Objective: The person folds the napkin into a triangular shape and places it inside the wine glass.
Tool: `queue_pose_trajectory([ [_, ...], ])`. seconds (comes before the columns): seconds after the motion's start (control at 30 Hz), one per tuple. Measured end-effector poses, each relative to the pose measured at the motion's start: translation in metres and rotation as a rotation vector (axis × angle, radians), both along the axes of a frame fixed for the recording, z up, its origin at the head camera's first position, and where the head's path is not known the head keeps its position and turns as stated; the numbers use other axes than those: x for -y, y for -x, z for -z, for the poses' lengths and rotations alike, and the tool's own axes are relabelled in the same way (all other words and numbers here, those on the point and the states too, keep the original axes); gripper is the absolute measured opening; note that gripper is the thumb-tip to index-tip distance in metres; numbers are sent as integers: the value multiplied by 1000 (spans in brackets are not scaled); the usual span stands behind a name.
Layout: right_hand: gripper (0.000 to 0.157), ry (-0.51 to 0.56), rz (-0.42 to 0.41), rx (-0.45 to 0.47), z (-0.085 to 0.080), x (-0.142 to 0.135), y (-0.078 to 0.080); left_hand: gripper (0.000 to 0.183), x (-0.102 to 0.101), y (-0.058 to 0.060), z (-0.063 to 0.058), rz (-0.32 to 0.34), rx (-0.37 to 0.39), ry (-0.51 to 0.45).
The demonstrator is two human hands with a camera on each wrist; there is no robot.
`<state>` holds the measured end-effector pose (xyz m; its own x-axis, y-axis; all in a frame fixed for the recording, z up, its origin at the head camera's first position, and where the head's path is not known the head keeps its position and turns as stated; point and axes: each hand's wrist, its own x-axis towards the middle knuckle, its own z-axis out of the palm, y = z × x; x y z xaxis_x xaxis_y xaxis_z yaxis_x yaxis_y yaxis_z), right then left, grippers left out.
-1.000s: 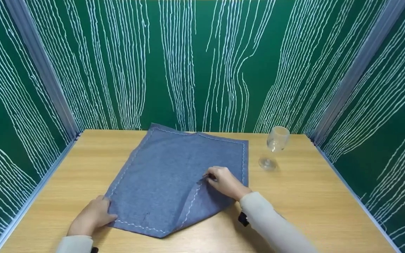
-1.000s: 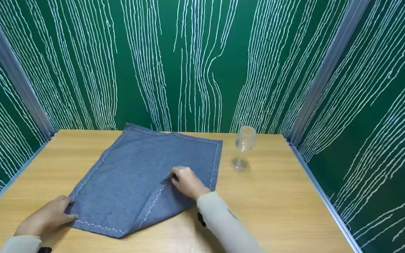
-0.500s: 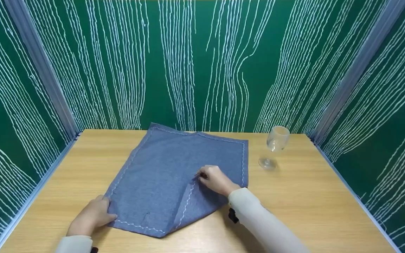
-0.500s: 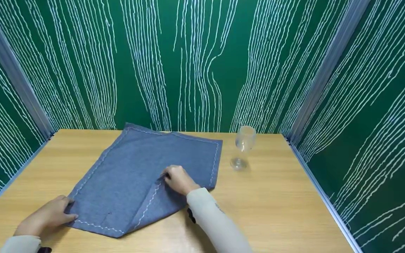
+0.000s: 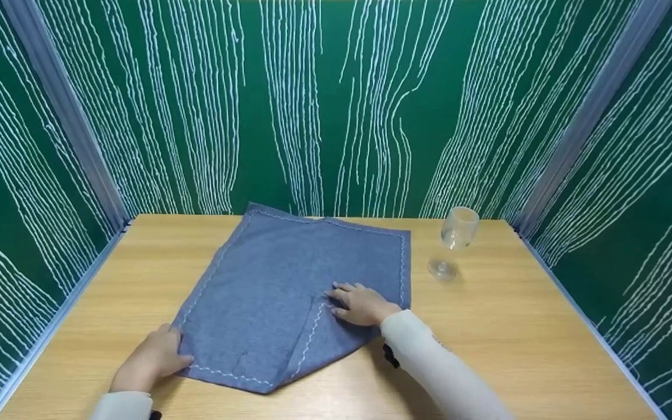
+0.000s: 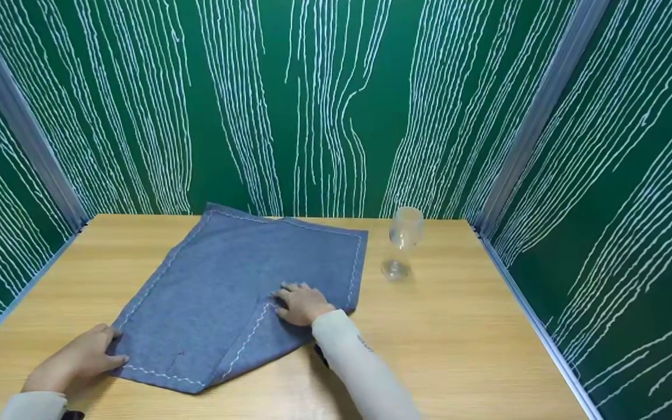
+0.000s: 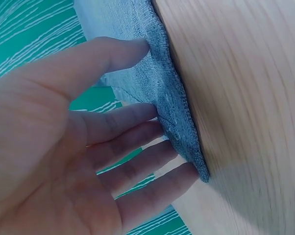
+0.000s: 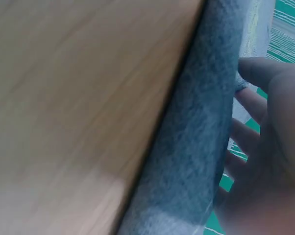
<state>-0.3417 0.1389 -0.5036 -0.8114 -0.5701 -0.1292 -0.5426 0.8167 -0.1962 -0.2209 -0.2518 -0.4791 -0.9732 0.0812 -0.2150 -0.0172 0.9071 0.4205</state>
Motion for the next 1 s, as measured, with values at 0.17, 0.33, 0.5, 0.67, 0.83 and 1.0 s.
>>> queue_pose_trajectory([
  [0.17,49,-10,-17,-10,-1,-3,-3,75,-4,0,-2,-5,8,37],
  [0.33,48,-1,-14,-45,-1,-5,-9,95,-10,4,-6,-23,74,102],
  [0.5,50,-4,-3,-32,-2,-8,-15,97,-13,8,-10,-43,122,112],
  [0.67,52,-2,3,-23,-3,-10,-18,99,-12,13,-9,-59,124,89],
  [0.83,52,-15,21,-33,-4,-9,-24,100,-10,17,-7,-65,112,67],
  [1.0,52,-24,16,-65,-7,-6,-34,104,-6,22,-3,-67,97,24],
])
